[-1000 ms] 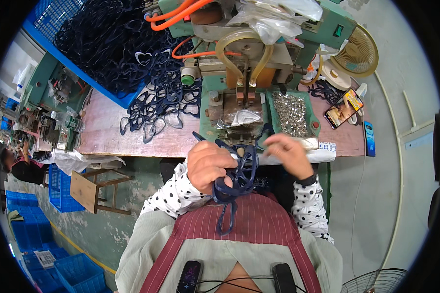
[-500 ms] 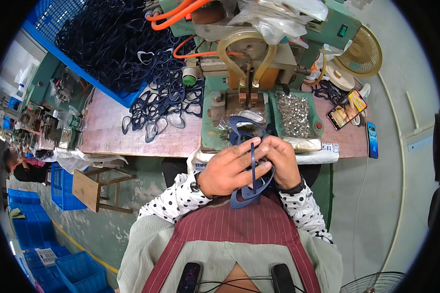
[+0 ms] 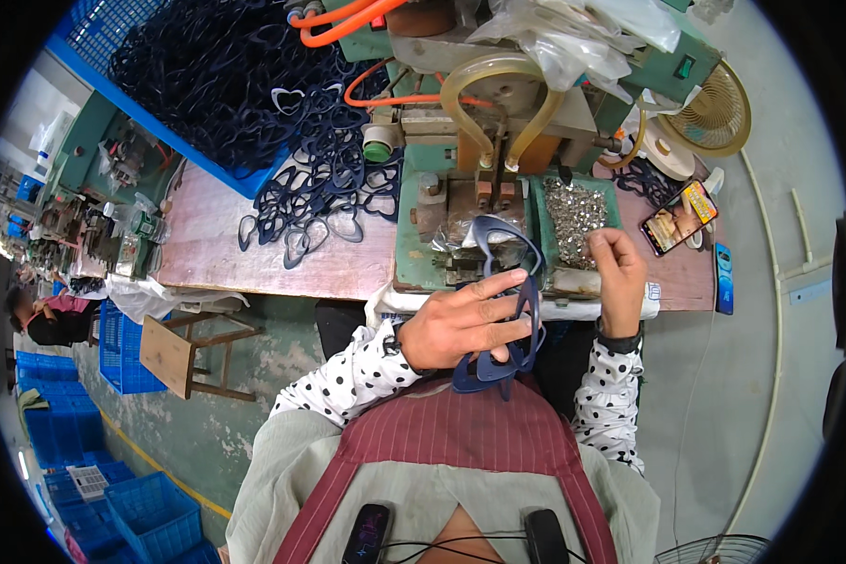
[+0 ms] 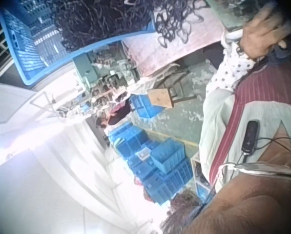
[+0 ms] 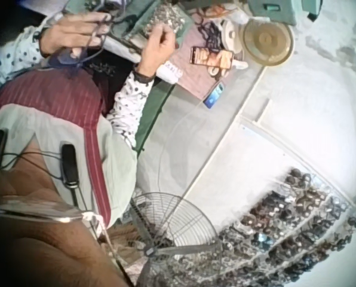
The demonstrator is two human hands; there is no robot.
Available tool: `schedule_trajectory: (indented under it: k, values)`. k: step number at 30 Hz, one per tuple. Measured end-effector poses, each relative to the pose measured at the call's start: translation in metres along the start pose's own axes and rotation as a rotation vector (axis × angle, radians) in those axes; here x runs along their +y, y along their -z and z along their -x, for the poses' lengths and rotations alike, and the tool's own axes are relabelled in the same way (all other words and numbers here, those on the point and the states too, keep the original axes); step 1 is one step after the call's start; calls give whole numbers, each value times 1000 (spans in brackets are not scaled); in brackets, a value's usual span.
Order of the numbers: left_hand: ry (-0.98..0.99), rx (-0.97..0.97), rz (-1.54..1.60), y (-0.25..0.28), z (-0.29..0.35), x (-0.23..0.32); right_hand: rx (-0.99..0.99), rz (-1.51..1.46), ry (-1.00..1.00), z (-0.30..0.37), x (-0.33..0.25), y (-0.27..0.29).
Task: The person repeatedly picks dark blue plastic frames from a pile, places them into a press machine, and removes them after pressing. The person also handles small metallic components and places them into a tray. Finished frames are set aside on the table.
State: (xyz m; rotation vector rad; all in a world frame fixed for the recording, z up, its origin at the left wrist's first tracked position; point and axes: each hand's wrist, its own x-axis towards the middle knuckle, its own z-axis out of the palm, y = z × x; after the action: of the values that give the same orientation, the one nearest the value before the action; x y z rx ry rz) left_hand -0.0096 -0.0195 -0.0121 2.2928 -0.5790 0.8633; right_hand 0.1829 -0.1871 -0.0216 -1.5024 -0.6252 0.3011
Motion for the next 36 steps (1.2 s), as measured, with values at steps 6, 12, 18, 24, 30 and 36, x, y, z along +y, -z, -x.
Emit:
schedule_trajectory:
  k: [6, 12, 18, 24, 30, 36]
  values:
    - [42, 75, 169, 2, 2, 2, 190, 232, 104, -20, 27, 12]
    - [59, 69, 154, 0, 3, 3, 236, 606, 124, -39, 79, 26]
    - [81, 70, 166, 0, 4, 4, 140, 1138, 394, -29, 73, 11]
    - [58, -23, -129, 11, 7, 9, 213, 1006, 455, -28, 80, 12]
    - [-75, 60, -656, 48, 36, 3, 321, 912, 400, -23, 78, 10]
    - [-341, 75, -718, 58, 25, 9, 351, 910, 445, -20, 81, 8]
